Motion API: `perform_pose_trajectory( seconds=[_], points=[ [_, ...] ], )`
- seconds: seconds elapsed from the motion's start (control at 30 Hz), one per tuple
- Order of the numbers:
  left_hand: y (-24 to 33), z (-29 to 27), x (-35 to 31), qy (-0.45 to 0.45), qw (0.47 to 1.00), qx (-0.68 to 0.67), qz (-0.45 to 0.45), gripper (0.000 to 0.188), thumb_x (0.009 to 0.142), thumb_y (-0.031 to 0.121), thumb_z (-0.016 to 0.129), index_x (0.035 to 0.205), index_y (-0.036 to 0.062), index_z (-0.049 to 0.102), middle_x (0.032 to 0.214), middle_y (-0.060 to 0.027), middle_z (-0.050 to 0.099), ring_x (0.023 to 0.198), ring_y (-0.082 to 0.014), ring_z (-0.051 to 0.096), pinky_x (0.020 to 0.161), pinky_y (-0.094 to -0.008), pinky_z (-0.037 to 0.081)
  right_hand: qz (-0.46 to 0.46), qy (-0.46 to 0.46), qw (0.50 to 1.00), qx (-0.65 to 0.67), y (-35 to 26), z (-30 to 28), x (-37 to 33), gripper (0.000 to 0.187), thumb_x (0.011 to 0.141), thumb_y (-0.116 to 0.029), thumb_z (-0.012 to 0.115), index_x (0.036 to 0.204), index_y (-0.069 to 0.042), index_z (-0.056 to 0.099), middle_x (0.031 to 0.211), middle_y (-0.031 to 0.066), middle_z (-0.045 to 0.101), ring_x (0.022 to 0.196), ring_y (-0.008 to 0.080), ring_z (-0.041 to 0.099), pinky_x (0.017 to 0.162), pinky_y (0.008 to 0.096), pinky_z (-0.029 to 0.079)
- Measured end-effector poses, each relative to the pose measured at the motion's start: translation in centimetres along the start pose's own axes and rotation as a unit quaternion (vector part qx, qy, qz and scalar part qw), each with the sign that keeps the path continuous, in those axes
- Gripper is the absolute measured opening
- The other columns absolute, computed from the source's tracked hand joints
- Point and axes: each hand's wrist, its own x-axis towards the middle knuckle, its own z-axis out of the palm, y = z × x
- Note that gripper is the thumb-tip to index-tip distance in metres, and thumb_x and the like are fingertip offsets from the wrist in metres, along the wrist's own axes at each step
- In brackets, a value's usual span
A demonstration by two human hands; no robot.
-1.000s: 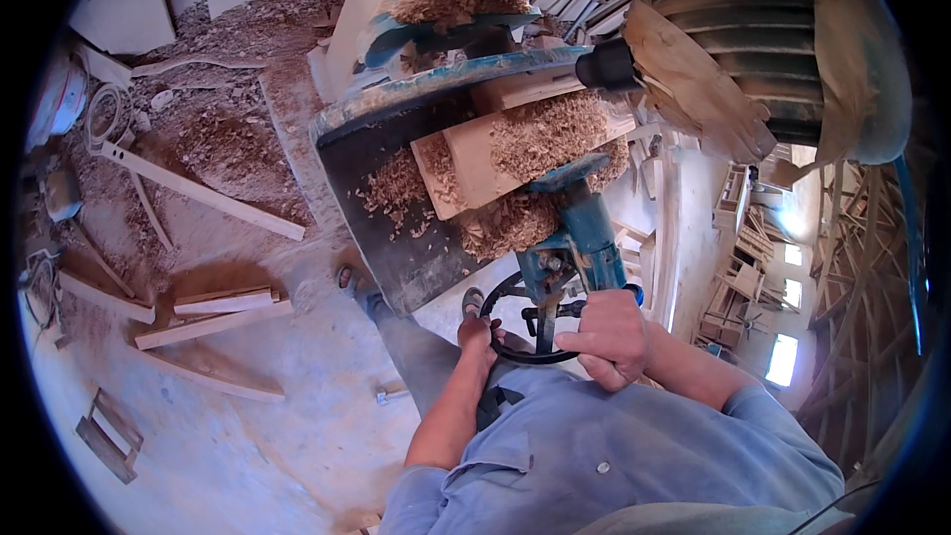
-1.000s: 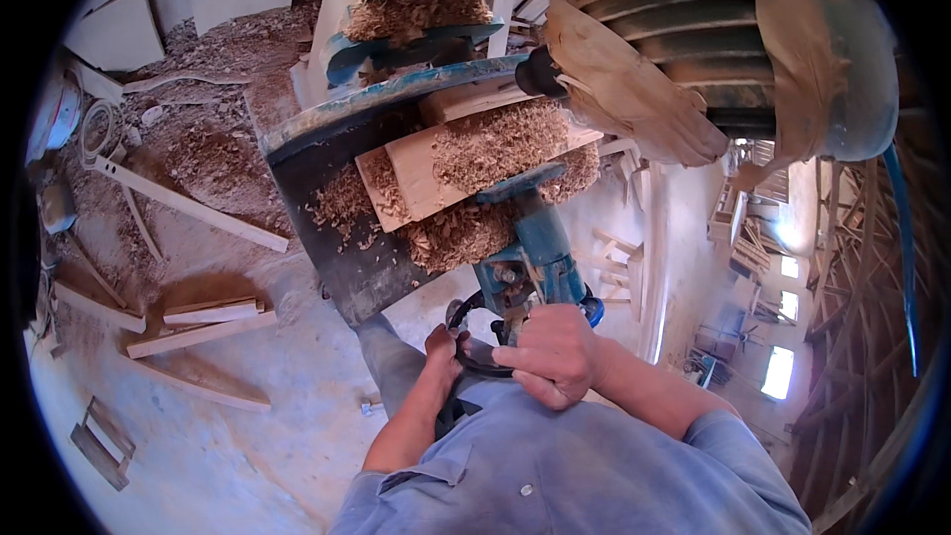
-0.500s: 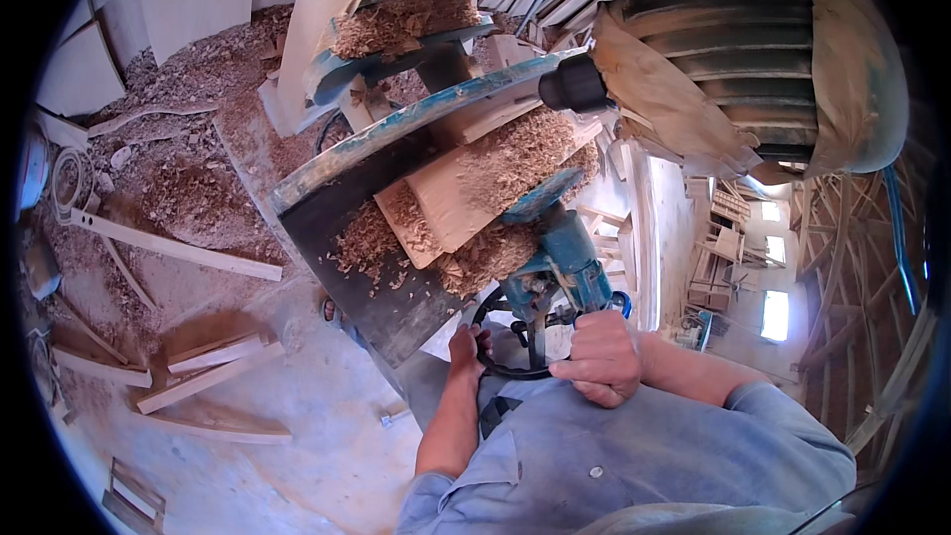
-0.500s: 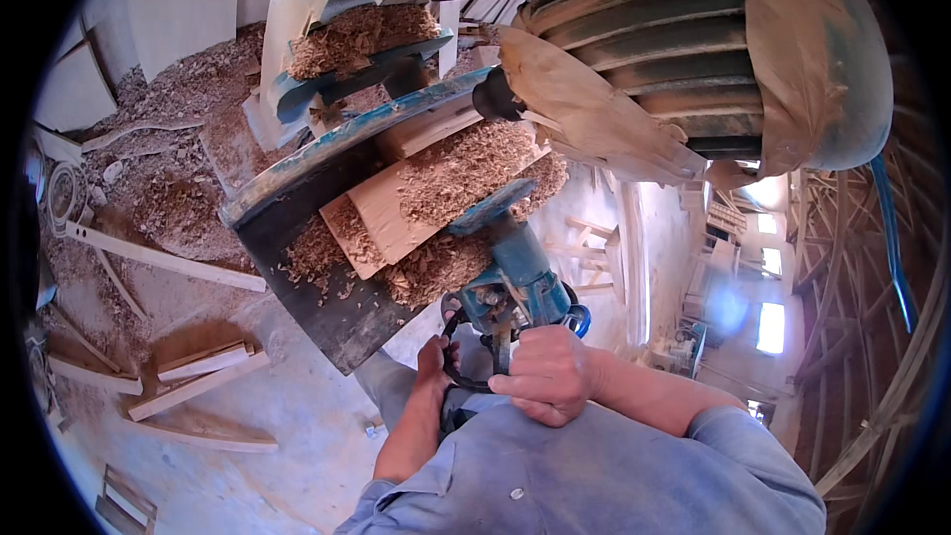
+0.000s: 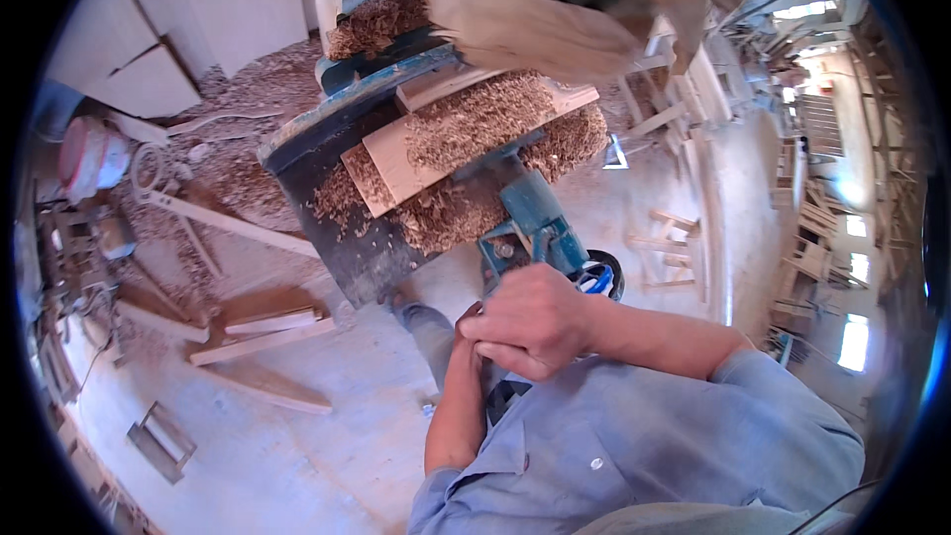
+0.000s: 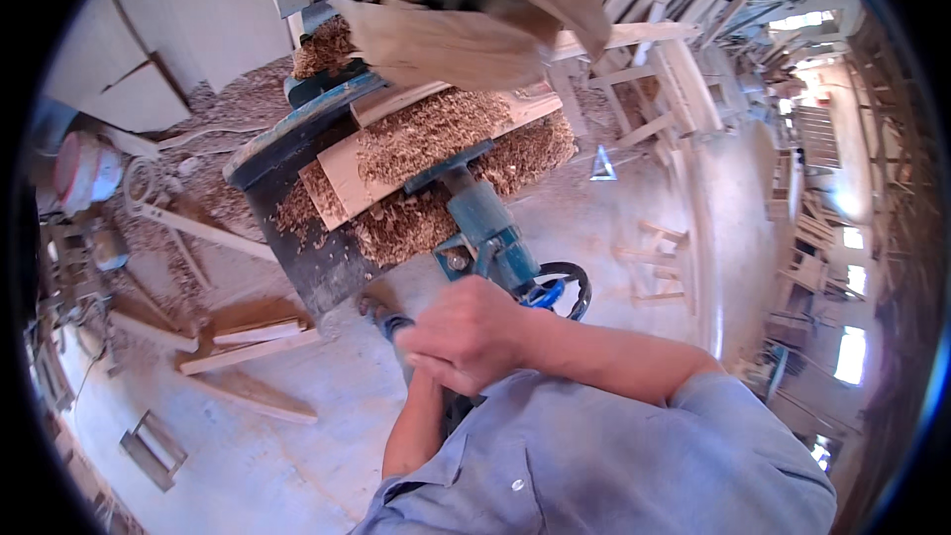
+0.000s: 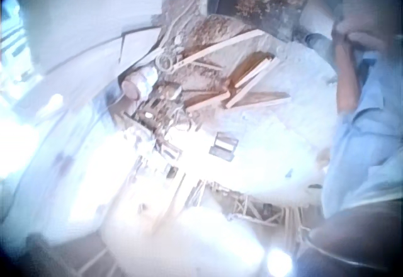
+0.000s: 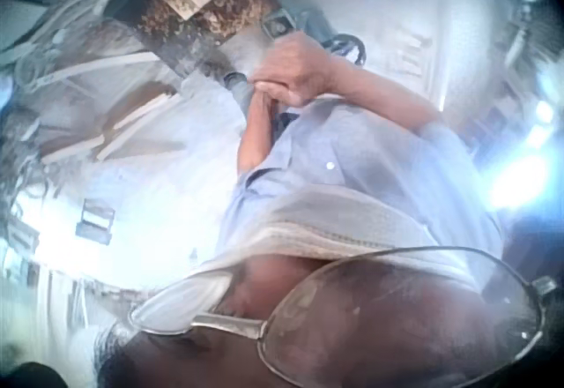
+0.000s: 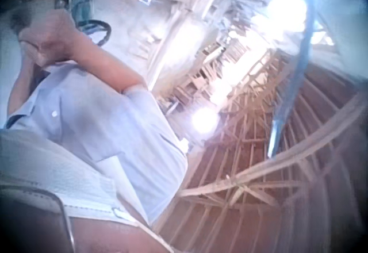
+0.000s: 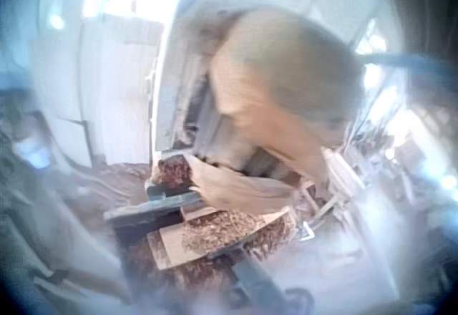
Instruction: The person operates a stationary wood planer in a workshop, feeding wooden planks through the machine to smooth their surfaces. They handle each plank individually, guide it through the cutter, and then move the finished piece aside before picking up the next one.
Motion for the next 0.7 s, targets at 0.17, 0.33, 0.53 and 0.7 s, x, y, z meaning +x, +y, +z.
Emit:
perform_pose_trajectory(
  seconds=[0.17,0.33,0.53,0.7],
  points=[
    [1.9,3.3,-5.4,0.099,0.988,-0.053,0.107,0.035,0.089,0.0,0.046,0.124,-0.0011,0.048,0.081,-0.012,0.058,0.056,-0.0196,0.051,0.048,-0.0361,0.043,-0.055,0.116,0.988,0.083,-2.1,-4.1,-0.8,0.021,0.085,-0.025,0.068,0.093,-0.006,0.068,0.077,0.0103,0.063,0.066,0.032,0.059,0.067,0.0416,0.048],
    [-0.6,4.6,-11.3,0.24,0.946,-0.11,0.188,0.023,0.084,-0.004,0.045,0.106,-0.0041,0.055,0.083,-0.0129,0.055,0.06,-0.0229,0.052,0.049,-0.0387,0.044,-0.006,0.122,0.991,0.051,-3.0,-1.5,-0.5,0.025,0.089,-0.031,0.063,0.093,-0.007,0.07,0.074,0.0132,0.065,0.071,0.0333,0.062,0.067,0.0427,0.049],
    [-2.2,6.1,-12.7,0.277,0.903,-0.206,0.256,0.012,0.074,-0.009,0.042,0.084,-0.0023,0.045,0.087,-0.0159,0.044,0.064,-0.0276,0.052,0.048,-0.0407,0.044,0.054,0.075,0.983,0.16,-1.2,-3.6,-3.0,0.03,0.098,-0.027,0.051,0.091,-0.006,0.072,0.081,0.014,0.069,0.076,0.0334,0.066,0.07,0.0433,0.052],
    [-2.6,8.1,-15.0,0.222,0.935,-0.172,0.216,0.014,0.079,-0.004,0.044,0.092,-0.0036,0.045,0.093,-0.0164,0.049,0.072,-0.0282,0.055,0.059,-0.0419,0.052,0.026,0.373,0.925,0.071,2.6,-18.8,-9.5,0.019,0.092,-0.012,0.063,0.103,-0.001,0.073,0.094,0.0131,0.073,0.089,0.0175,0.07,0.078,0.0299,0.057]
  ],
)
